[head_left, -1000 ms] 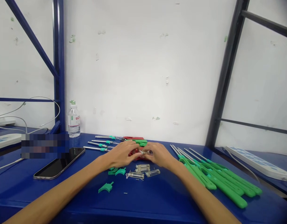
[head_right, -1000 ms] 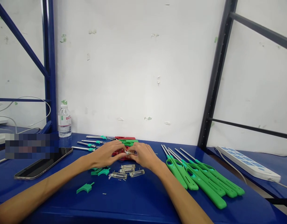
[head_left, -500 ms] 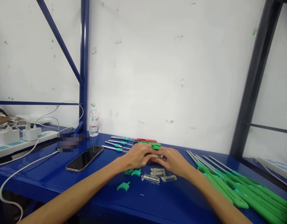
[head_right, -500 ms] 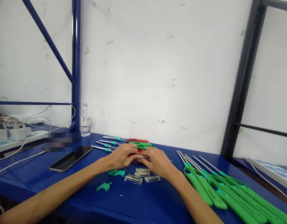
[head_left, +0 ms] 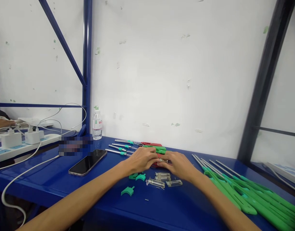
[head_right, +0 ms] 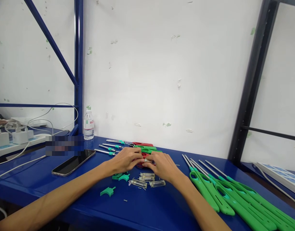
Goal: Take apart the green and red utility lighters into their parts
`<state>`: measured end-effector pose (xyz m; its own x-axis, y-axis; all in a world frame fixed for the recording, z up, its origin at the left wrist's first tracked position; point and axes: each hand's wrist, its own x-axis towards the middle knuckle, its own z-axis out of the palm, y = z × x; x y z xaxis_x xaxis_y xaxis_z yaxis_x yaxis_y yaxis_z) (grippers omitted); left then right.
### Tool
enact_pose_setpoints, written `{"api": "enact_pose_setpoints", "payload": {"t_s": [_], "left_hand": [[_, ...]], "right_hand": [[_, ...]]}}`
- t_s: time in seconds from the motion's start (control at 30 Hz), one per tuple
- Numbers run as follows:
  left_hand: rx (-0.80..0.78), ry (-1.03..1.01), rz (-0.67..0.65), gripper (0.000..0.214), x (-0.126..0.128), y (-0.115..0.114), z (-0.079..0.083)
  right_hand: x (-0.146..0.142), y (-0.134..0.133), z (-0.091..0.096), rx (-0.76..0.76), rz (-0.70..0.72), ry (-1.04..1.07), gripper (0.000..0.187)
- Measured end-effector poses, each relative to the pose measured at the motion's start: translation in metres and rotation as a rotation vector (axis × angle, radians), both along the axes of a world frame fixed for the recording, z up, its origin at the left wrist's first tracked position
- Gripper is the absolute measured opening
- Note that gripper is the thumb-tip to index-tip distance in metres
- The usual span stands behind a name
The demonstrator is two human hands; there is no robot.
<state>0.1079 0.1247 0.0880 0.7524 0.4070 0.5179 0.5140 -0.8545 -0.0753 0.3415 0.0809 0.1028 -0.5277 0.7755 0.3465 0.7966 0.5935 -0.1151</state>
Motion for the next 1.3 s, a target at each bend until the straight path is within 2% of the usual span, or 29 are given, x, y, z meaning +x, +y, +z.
{"api": "enact_pose_setpoints", "payload": {"t_s": [0.17,0.4,0.5,0.73,1.03,1.17,1.3], "left_hand": [[0.001,0.017,0.028,0.018,-0.003,0.002,0.0],[-0.034,0.048,0.059,0.019,-0.011,0.008,0.0],[-0.059,0.081,0.062,0.019,-0.012,0.008,0.0],[-0.07,0.112,0.056,0.016,-0.011,0.002,0.0],[-0.044,0.077,0.024,0.019,-0.011,-0.005,0.001],[-0.031,0.064,0.019,0.022,-0.012,-0.005,0.002],[-0.026,0.043,0.007,0.023,-0.012,-0.004,0.001]], "right_hand": [[0.005,-0.001,0.006,-0.021,-0.022,-0.007,0.032],[0.032,0.001,0.02,-0.02,-0.19,0.025,0.031],[0.039,0.001,0.023,-0.071,-0.195,0.004,0.03],[0.041,0.0,0.02,-0.292,-0.191,-0.06,0.024],[0.044,-0.002,0.023,-0.316,-0.276,-0.121,0.027],[0.05,-0.001,0.029,-0.252,-0.434,-0.158,0.034],[0.07,0.001,0.033,-0.208,-0.765,-0.209,0.034]]}}
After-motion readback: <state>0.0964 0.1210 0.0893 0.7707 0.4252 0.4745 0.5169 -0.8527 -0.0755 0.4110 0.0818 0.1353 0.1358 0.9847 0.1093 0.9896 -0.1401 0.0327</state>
